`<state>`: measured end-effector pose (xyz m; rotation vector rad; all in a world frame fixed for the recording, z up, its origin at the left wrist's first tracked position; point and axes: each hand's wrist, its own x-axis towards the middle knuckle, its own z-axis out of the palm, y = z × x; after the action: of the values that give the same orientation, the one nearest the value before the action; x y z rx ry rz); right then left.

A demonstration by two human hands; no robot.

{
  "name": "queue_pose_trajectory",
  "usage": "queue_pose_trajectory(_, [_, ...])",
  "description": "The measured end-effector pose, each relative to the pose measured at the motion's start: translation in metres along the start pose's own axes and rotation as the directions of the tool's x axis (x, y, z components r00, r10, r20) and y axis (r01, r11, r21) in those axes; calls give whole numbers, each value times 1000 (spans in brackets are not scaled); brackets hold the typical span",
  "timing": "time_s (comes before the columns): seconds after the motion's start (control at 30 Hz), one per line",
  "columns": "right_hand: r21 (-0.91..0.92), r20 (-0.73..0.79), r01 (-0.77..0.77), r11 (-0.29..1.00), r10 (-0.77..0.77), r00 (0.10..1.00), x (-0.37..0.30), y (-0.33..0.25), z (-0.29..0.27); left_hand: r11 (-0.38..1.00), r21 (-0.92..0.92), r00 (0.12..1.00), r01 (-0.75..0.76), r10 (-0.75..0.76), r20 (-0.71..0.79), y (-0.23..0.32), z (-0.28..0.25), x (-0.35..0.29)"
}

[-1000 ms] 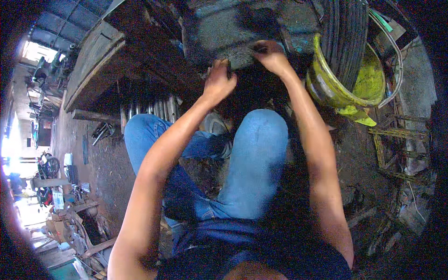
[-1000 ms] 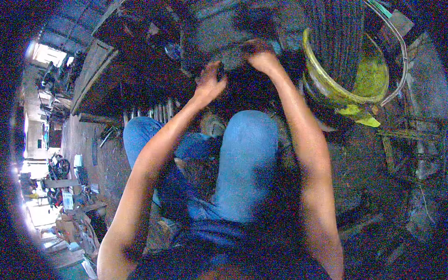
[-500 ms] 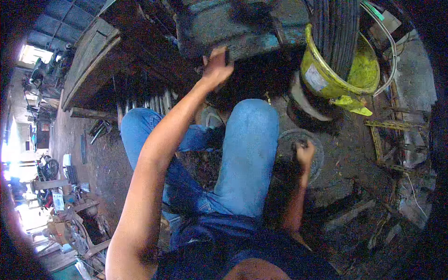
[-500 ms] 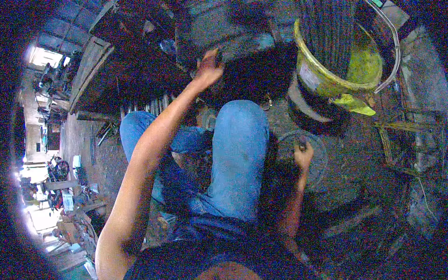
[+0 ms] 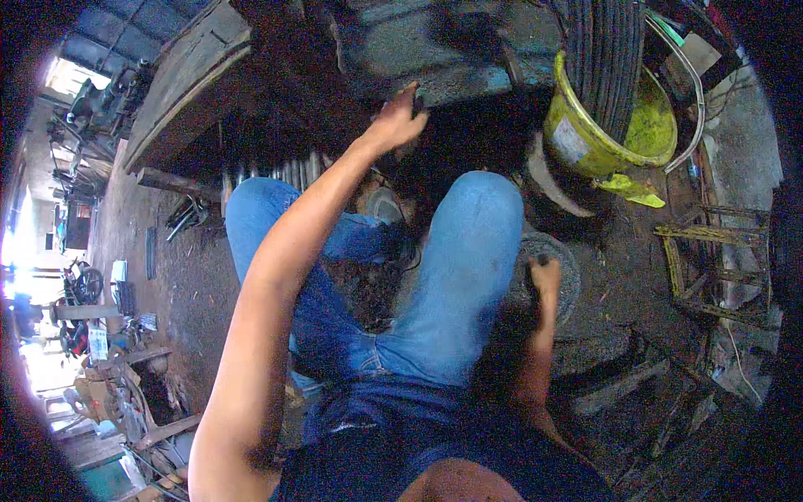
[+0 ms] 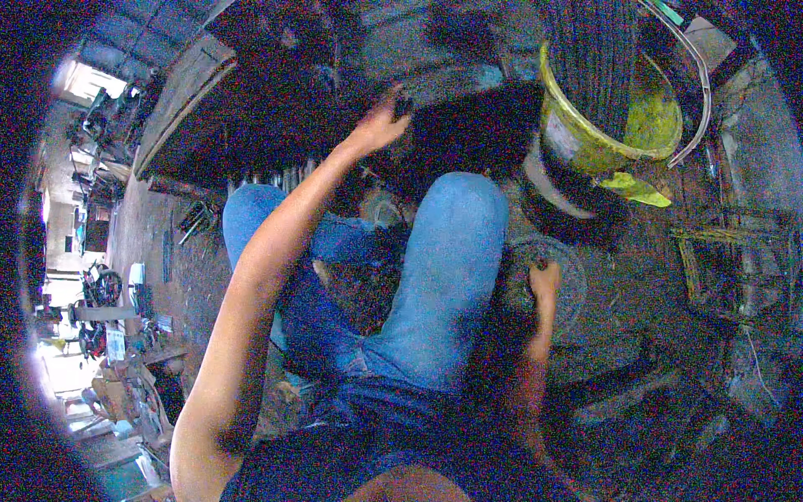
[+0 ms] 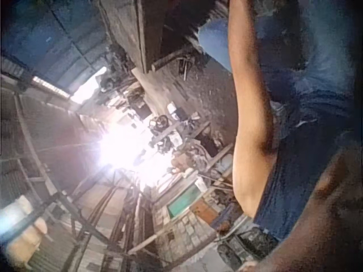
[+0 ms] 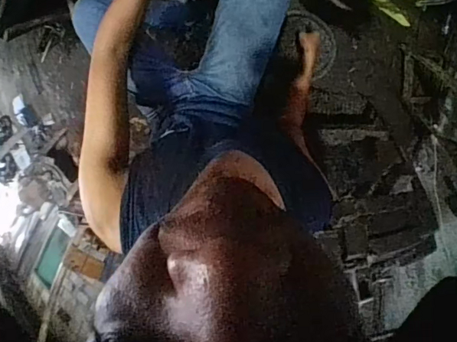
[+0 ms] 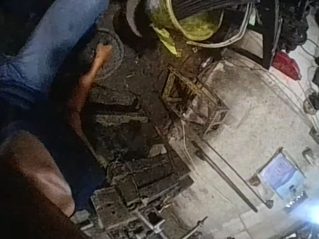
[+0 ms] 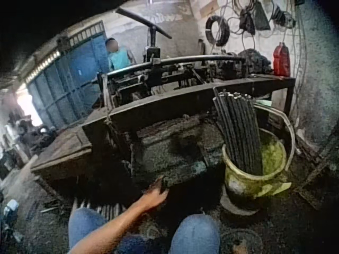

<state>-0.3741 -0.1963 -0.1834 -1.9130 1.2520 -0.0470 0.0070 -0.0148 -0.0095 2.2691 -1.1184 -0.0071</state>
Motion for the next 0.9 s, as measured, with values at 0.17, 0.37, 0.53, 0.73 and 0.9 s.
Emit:
queue_pose_trajectory(0.17, [30, -244, 128, 991, -117, 963, -1, -8, -24, 996, 15, 978, 86, -88, 189, 10, -8, -4])
queue_pose_trajectory(0.37, [221, -328, 231, 948, -151, 933, -49, -104, -103, 998, 14, 937, 67, -68, 344, 32, -27, -15])
queue_pose_trajectory(0.53, [251, -249, 696, 673, -650, 718, -86, -244, -148, 998, 21, 938, -59, 48, 344, 35, -39, -24])
queue_pose_trajectory(0.73, [12, 244, 838, 545, -814, 526, -12, -371, -75, 987, -8, 929, -159, 153, 338, 22, -53, -33])
queue_pose_trajectory(0.9, [-434, 369, 749, 501, -659, 655, 79, -403, -7, 965, -84, 945, -249, 261, 197, 17, -58, -34])
